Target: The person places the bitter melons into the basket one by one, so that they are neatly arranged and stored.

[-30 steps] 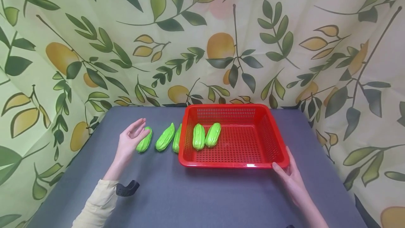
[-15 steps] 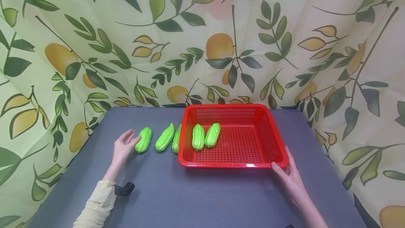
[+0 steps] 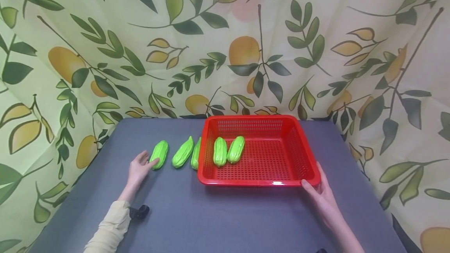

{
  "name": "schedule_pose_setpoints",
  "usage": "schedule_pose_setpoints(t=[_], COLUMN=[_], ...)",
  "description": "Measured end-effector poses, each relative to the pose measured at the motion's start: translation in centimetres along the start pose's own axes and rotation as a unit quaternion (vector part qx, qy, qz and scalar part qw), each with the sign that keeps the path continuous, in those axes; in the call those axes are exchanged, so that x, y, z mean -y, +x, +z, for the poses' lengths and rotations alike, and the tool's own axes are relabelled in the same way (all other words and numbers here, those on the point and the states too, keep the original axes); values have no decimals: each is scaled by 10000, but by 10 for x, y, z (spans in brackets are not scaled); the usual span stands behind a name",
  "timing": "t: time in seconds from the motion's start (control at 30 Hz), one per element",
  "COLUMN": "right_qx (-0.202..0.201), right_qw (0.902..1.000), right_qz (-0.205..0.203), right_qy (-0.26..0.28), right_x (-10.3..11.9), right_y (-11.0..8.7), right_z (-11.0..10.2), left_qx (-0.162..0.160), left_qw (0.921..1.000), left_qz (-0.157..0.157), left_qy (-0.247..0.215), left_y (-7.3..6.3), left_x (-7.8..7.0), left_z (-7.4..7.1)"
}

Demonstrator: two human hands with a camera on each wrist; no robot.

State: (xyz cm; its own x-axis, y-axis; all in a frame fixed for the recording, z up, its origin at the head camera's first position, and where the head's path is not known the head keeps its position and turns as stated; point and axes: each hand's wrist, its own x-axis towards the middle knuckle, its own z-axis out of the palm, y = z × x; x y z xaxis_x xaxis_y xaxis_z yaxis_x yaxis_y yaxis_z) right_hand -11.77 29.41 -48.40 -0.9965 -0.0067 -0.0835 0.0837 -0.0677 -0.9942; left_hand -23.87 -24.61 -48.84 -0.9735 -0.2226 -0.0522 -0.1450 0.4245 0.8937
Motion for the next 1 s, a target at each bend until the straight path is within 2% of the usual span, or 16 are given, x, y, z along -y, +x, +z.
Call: schedule_pose_setpoints(t=[0.33, 0.53, 0.77, 1.0], right_qx=[-33, 12, 10, 35], right_qw=[10000, 10000, 9999, 9999], right_qz=[-4, -68, -112, -69], right_qy=[-7, 30, 47, -98], right_x=[1, 0, -1, 1], right_y=[0, 0, 0, 0], right_z=[0, 0, 0, 0], left_qx=[189, 151, 110, -15], left_qw=[9998, 9997, 9997, 9994], left_qz=[33, 79, 171, 241], left_qy=[18, 159, 94, 246], left_y=[2, 4, 5, 7], left_x=[4, 8, 9, 12], left_z=[7, 10, 12, 14])
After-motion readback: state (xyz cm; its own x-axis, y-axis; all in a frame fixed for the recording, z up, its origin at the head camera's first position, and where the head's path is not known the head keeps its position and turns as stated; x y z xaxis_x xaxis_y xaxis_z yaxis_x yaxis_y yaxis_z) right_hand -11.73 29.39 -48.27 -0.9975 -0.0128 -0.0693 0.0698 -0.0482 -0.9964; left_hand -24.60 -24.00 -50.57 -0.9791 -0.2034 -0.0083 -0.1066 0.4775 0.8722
